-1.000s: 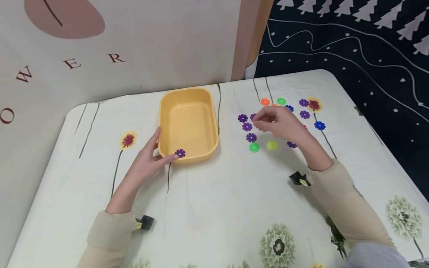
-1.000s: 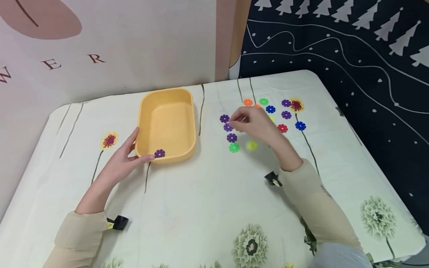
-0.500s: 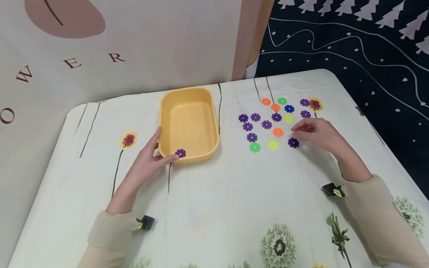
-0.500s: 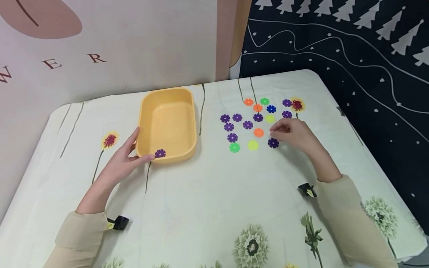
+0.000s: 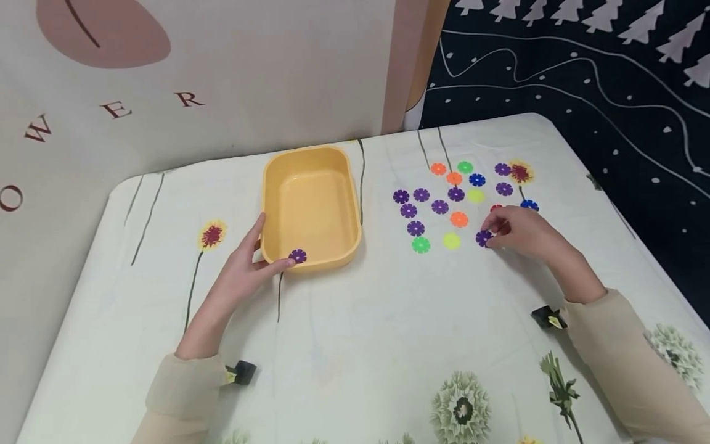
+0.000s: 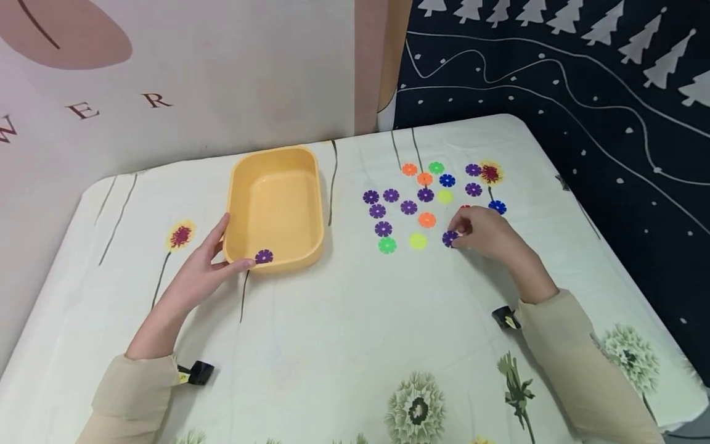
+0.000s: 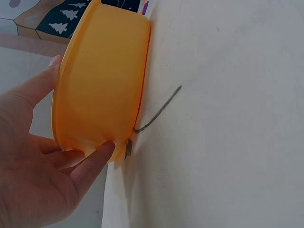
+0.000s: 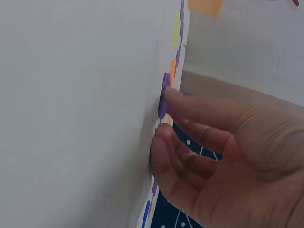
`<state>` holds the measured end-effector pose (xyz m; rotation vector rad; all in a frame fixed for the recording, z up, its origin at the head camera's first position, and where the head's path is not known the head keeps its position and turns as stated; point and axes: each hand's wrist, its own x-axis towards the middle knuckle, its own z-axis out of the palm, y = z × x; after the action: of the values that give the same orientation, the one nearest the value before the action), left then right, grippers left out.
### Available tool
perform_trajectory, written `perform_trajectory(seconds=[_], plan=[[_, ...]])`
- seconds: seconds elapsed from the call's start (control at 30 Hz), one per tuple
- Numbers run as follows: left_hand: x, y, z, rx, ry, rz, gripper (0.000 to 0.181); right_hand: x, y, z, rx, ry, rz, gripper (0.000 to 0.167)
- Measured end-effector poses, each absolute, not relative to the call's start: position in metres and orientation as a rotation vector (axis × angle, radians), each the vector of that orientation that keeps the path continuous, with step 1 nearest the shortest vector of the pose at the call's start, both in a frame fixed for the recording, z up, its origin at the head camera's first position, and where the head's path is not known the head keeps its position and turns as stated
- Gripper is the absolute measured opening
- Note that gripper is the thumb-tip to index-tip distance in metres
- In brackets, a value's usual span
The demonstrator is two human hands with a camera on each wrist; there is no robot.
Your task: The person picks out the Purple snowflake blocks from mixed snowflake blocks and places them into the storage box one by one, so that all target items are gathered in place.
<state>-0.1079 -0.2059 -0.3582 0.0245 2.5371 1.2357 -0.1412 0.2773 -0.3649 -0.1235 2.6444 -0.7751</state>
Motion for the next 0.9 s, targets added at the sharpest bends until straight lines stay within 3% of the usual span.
perform_trajectory(seconds=[0.37, 0.9], plan=[[-0.107, -0.207, -0.359, 0.027, 2.539, 1.239, 0.109, -0.141, 0.262, -0.356, -0.158, 2.617, -0.89, 0.012], [-0.107, -0.206, -0.358, 0.009, 2.527, 1.24, 0.109, -0.157, 0.186, -0.328, -0.384, 2.547, -1.035, 0.012]])
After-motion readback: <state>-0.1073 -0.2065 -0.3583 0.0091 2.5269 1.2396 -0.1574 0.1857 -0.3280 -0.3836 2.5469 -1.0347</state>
